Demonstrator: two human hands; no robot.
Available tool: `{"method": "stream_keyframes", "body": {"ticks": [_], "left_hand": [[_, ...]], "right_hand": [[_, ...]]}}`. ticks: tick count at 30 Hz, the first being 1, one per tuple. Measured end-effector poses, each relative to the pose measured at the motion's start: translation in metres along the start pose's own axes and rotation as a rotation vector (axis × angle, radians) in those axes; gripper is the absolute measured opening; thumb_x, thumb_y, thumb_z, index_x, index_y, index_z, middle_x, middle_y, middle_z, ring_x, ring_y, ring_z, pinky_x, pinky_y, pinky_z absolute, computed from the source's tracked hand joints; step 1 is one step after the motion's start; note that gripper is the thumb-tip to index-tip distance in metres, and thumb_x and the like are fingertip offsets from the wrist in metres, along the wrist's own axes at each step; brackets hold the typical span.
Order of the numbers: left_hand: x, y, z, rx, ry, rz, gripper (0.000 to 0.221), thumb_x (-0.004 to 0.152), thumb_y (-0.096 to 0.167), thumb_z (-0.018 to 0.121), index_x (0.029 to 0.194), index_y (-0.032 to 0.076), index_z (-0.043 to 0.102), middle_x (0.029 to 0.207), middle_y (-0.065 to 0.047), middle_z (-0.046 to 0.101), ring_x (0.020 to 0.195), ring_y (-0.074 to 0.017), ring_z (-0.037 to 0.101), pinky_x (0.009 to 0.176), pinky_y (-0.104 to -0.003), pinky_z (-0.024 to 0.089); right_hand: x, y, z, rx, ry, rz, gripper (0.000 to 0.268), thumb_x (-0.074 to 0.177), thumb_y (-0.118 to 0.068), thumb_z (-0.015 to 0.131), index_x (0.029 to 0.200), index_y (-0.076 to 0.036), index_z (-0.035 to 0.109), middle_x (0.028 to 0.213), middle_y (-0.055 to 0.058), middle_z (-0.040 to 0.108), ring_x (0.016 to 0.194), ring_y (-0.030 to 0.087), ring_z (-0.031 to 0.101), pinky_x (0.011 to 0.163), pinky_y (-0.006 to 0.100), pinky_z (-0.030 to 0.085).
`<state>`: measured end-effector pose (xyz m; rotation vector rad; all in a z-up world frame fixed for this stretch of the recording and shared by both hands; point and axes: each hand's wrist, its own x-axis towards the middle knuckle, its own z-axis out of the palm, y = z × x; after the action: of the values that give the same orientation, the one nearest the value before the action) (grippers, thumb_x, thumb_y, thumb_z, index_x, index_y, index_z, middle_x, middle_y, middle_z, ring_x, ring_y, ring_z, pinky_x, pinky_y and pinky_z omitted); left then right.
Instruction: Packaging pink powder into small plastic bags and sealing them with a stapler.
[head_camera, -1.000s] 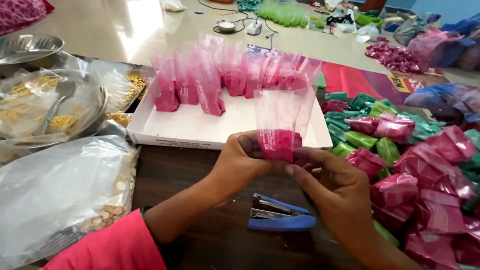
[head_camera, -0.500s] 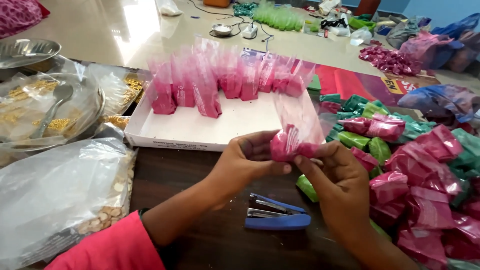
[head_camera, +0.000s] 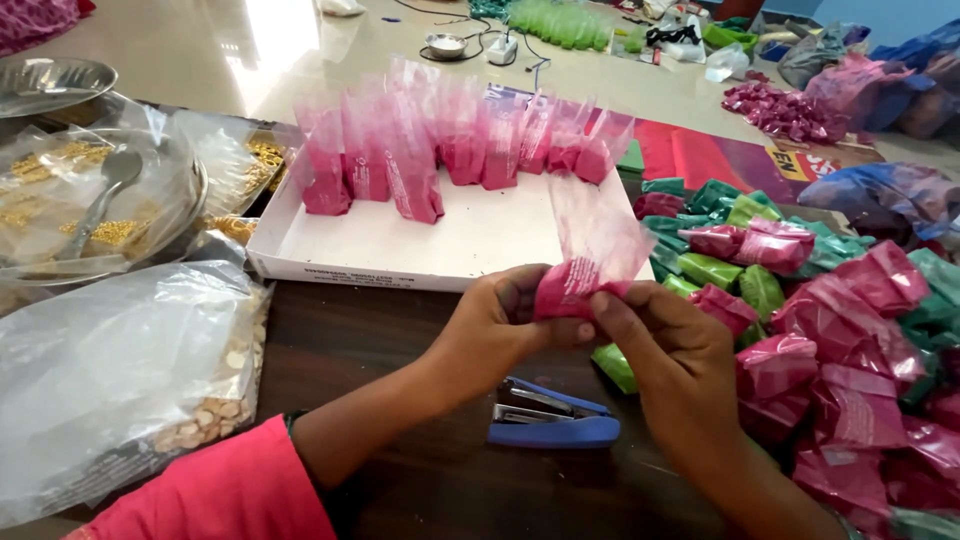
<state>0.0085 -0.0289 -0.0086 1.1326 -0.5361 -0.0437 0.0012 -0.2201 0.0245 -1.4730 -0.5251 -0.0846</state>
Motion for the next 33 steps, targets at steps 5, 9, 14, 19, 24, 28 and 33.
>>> {"method": "stream_keyframes", "body": {"ticks": [5,9,14,19,24,28,33], "left_hand": [[0.0,-0.006,-0.003,0.02,0.004,-0.04,0.035,0.09,0.0,0.077,0.123,-0.003,0.067,0.108,-0.005,0.074,0.098,-0.0105,0.07,0.088,-0.028,0.06],[0.001,-0.014,-0.007,0.186,0.012,-0.056,0.038,0.085,-0.003,0.078,0.122,-0.003,0.068,0.104,-0.003,0.074,0.094,-0.0072,0.068,0.084,-0.025,0.058],[0.002,-0.015,-0.008,0.288,0.068,-0.118,0.042,0.082,-0.004,0.077,0.123,-0.001,0.069,0.1,-0.002,0.075,0.089,-0.0062,0.068,0.079,-0.024,0.059],[0.003,-0.017,-0.021,0.32,-0.027,-0.157,0.046,0.083,-0.003,0.079,0.127,-0.001,0.067,0.096,-0.003,0.074,0.081,-0.0077,0.066,0.07,-0.025,0.057],[0.003,-0.013,-0.022,0.172,-0.137,-0.196,0.044,0.085,-0.002,0.078,0.128,-0.001,0.067,0.098,-0.003,0.074,0.082,-0.0083,0.068,0.071,-0.026,0.058],[0.005,-0.012,-0.023,0.105,-0.168,-0.24,0.034,0.089,0.004,0.077,0.122,0.0,0.07,0.096,-0.006,0.076,0.08,-0.0115,0.072,0.072,-0.028,0.061],[0.001,-0.001,-0.014,0.081,-0.144,-0.273,0.023,0.092,0.009,0.077,0.113,-0.001,0.072,0.095,-0.008,0.078,0.079,-0.0136,0.074,0.072,-0.029,0.062]], "right_hand": [[-0.003,-0.012,0.0,-0.076,0.037,-0.103,0.012,0.105,-0.006,0.064,0.108,0.003,0.071,0.095,0.002,0.071,0.086,0.004,0.064,0.074,0.019,0.051],[-0.004,-0.032,0.001,-0.281,0.124,-0.279,0.014,0.102,-0.006,0.07,0.113,0.002,0.067,0.099,0.002,0.07,0.091,0.005,0.063,0.078,0.019,0.05],[-0.004,-0.079,-0.005,-0.412,0.045,-0.292,0.035,0.099,-0.005,0.064,0.132,-0.006,0.054,0.109,0.006,0.068,0.099,0.01,0.065,0.081,0.023,0.051],[0.0,-0.105,-0.029,-1.119,-0.214,-0.452,0.037,0.097,0.003,0.053,0.126,-0.009,0.07,0.127,0.015,0.06,0.114,0.029,0.065,0.084,0.036,0.054],[0.011,-0.103,-0.033,-1.139,-0.407,-0.378,0.029,0.092,-0.009,0.064,0.12,-0.01,0.072,0.122,0.012,0.067,0.106,0.028,0.069,0.082,0.036,0.056],[0.015,-0.107,-0.016,-1.168,-0.288,-0.418,0.018,0.086,-0.016,0.074,0.102,-0.007,0.075,0.102,0.01,0.077,0.09,0.025,0.074,0.077,0.037,0.057],[0.01,-0.095,-0.008,-1.077,-0.043,-0.561,0.015,0.096,-0.011,0.073,0.109,-0.006,0.076,0.109,0.011,0.077,0.096,0.024,0.076,0.081,0.035,0.058]]}}
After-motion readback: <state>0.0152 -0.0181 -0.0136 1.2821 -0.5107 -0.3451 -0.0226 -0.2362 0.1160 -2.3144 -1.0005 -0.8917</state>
